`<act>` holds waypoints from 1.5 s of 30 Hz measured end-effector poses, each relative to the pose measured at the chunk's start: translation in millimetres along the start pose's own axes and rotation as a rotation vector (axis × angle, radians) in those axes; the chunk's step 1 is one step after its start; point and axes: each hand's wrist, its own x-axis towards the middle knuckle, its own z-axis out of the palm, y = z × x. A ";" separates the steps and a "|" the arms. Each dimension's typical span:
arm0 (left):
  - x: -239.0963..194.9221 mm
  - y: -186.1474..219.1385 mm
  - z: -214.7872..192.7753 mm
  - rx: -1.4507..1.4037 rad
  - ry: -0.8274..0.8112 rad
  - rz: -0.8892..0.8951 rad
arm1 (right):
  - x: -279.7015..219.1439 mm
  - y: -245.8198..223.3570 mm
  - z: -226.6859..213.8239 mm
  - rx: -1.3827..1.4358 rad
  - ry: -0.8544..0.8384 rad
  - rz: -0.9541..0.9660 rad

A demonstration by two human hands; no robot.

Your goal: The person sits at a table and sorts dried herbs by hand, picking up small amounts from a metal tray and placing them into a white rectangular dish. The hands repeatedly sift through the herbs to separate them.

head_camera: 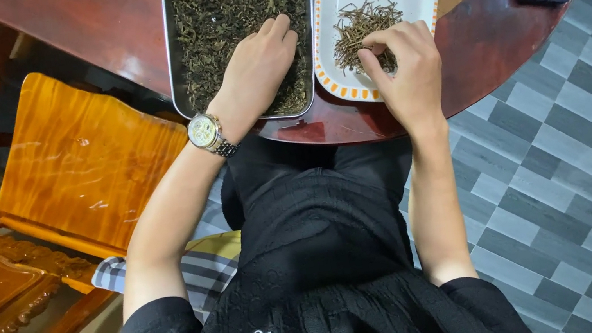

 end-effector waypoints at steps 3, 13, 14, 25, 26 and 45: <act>-1.0 2.2 -7.8 -0.017 -0.018 -0.008 | -0.5 0.6 1.0 -0.004 -0.001 -0.005; -2.6 5.6 -14.7 -0.008 -0.047 -0.018 | 1.6 -5.3 0.5 -0.011 -0.014 -0.005; -3.8 6.3 -19.7 -0.081 -0.039 -0.028 | 2.8 -6.5 0.4 -0.006 -0.013 -0.006; -41.7 15.2 -49.4 -0.381 0.120 -0.154 | 23.5 -33.8 65.1 0.053 -0.058 -0.233; -45.0 15.7 -51.4 -0.443 0.131 -0.166 | 25.7 -36.1 70.8 0.035 -0.059 -0.257; -43.9 12.5 -43.9 -0.323 0.127 -0.199 | 10.3 8.3 -1.9 -0.032 0.023 0.061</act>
